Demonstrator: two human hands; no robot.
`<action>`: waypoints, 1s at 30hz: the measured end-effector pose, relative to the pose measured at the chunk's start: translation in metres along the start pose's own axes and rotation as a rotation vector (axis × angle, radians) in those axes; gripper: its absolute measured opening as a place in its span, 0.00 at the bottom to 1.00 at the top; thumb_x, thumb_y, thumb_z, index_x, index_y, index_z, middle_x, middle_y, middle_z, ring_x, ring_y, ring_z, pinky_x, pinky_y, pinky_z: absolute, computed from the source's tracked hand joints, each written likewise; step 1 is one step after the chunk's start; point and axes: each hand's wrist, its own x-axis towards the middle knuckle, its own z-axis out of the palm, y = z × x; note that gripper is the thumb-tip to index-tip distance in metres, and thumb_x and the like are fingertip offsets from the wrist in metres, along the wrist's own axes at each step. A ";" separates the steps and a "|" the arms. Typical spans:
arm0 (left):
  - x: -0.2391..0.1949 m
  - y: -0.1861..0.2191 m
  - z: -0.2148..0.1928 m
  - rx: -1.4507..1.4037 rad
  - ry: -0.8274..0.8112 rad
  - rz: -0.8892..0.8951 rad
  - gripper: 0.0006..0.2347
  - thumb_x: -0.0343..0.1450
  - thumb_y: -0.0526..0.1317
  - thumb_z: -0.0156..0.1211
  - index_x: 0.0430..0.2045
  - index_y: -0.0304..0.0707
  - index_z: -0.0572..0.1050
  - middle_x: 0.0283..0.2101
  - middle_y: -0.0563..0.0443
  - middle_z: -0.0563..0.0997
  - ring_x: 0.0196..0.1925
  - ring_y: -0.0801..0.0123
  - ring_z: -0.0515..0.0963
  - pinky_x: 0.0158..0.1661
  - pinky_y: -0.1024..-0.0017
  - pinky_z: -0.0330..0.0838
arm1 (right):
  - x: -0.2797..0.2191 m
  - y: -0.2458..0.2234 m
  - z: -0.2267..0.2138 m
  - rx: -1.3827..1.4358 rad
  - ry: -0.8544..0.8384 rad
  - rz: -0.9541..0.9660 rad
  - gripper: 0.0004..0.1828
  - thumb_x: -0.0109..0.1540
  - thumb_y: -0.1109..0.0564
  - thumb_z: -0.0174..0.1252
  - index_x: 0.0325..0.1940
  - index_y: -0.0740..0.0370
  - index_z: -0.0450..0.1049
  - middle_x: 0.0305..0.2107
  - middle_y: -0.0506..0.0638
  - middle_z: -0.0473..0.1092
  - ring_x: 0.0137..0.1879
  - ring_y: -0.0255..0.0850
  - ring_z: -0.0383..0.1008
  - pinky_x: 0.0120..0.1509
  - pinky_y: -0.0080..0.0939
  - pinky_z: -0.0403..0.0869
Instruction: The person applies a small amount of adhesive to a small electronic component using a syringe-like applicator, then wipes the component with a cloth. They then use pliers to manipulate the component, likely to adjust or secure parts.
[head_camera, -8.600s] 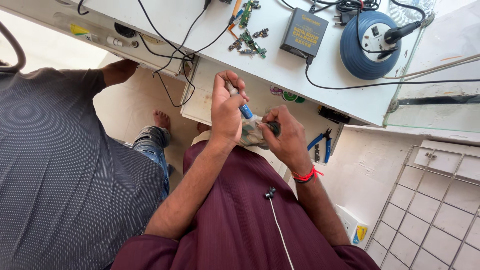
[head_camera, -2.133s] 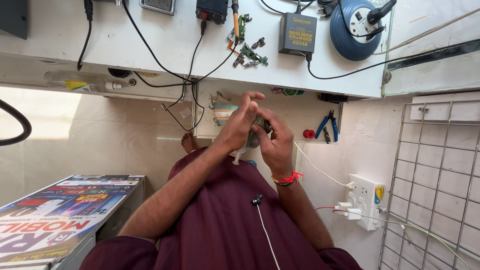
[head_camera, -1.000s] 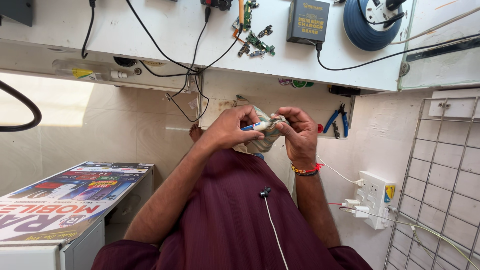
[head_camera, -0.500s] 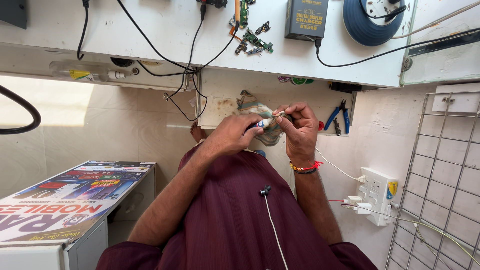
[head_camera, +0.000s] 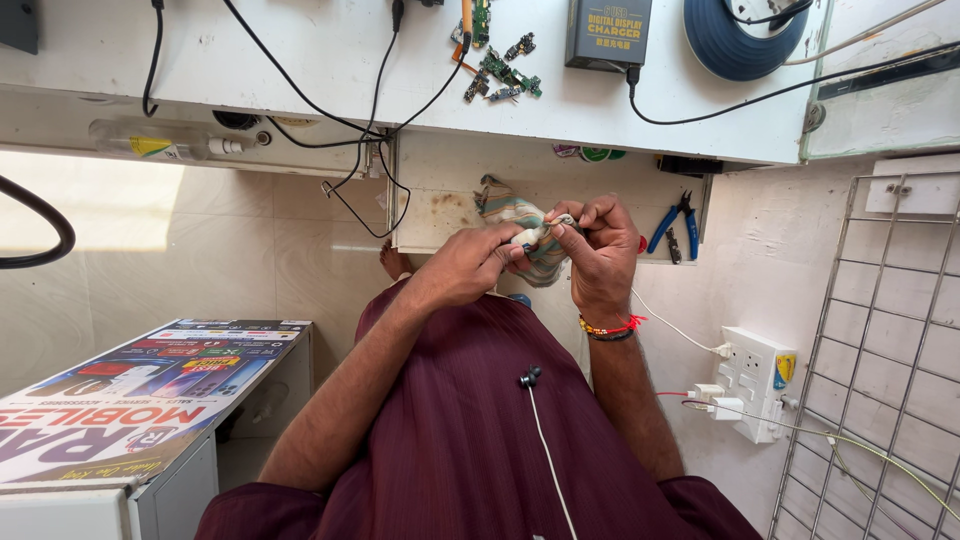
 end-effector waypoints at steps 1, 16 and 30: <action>0.000 0.001 0.001 0.112 0.047 0.005 0.15 0.72 0.53 0.59 0.42 0.42 0.77 0.34 0.54 0.82 0.37 0.66 0.83 0.42 0.64 0.76 | -0.002 0.001 0.000 -0.008 0.002 0.010 0.16 0.65 0.71 0.63 0.44 0.60 0.63 0.43 0.62 0.76 0.51 0.38 0.77 0.55 0.36 0.77; 0.005 0.016 0.005 0.406 0.123 -0.047 0.19 0.60 0.52 0.72 0.30 0.40 0.73 0.29 0.52 0.81 0.32 0.64 0.82 0.37 0.62 0.77 | -0.014 0.000 -0.006 0.062 0.034 -0.011 0.18 0.63 0.72 0.63 0.43 0.59 0.61 0.43 0.63 0.76 0.52 0.40 0.77 0.59 0.40 0.76; 0.014 0.033 0.019 0.621 0.127 0.094 0.18 0.68 0.56 0.63 0.34 0.40 0.81 0.30 0.44 0.81 0.36 0.53 0.82 0.37 0.54 0.76 | -0.018 0.004 -0.006 0.215 0.259 -0.173 0.21 0.63 0.73 0.62 0.44 0.57 0.58 0.44 0.62 0.75 0.51 0.39 0.75 0.62 0.40 0.74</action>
